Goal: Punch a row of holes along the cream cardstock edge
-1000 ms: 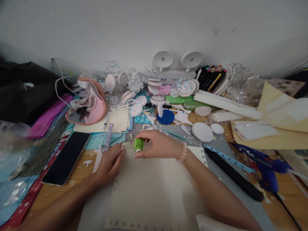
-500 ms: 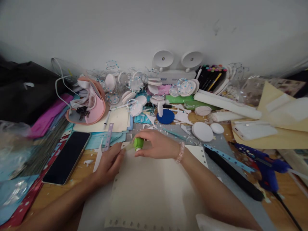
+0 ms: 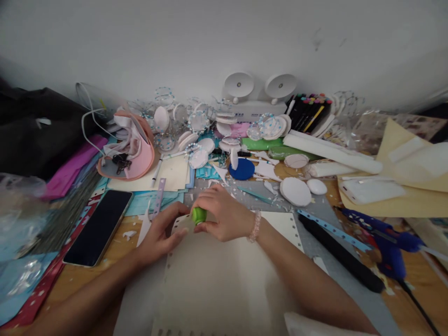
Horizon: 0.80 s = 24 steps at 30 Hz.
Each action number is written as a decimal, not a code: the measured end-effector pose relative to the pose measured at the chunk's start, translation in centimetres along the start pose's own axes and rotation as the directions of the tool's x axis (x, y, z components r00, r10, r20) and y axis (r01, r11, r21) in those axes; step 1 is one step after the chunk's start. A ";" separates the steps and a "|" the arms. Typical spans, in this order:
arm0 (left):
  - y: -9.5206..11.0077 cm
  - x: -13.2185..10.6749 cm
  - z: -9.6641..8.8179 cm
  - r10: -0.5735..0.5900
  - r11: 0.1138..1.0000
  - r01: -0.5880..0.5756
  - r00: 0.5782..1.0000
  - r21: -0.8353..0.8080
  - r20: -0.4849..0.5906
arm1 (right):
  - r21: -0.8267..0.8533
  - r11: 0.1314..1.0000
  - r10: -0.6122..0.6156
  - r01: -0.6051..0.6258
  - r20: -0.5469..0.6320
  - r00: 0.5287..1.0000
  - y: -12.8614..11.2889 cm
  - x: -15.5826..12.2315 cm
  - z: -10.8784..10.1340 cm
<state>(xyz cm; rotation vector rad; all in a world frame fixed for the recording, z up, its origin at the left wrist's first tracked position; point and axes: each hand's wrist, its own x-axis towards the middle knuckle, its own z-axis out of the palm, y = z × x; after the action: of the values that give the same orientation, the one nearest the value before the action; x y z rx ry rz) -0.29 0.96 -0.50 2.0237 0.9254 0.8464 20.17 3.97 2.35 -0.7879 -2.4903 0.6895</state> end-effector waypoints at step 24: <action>1.0 0.2 -1.0 0.087 0.949 -0.130 0.984 0.288 0.156 | 0.023 1.000 -0.008 0.005 0.102 0.995 -0.9 0.1 0.3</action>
<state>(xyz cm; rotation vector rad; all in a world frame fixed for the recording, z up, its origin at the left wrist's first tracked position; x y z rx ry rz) -0.63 1.03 0.87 2.3800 0.9110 0.6397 19.54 3.29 2.68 -0.7536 -2.5700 0.7718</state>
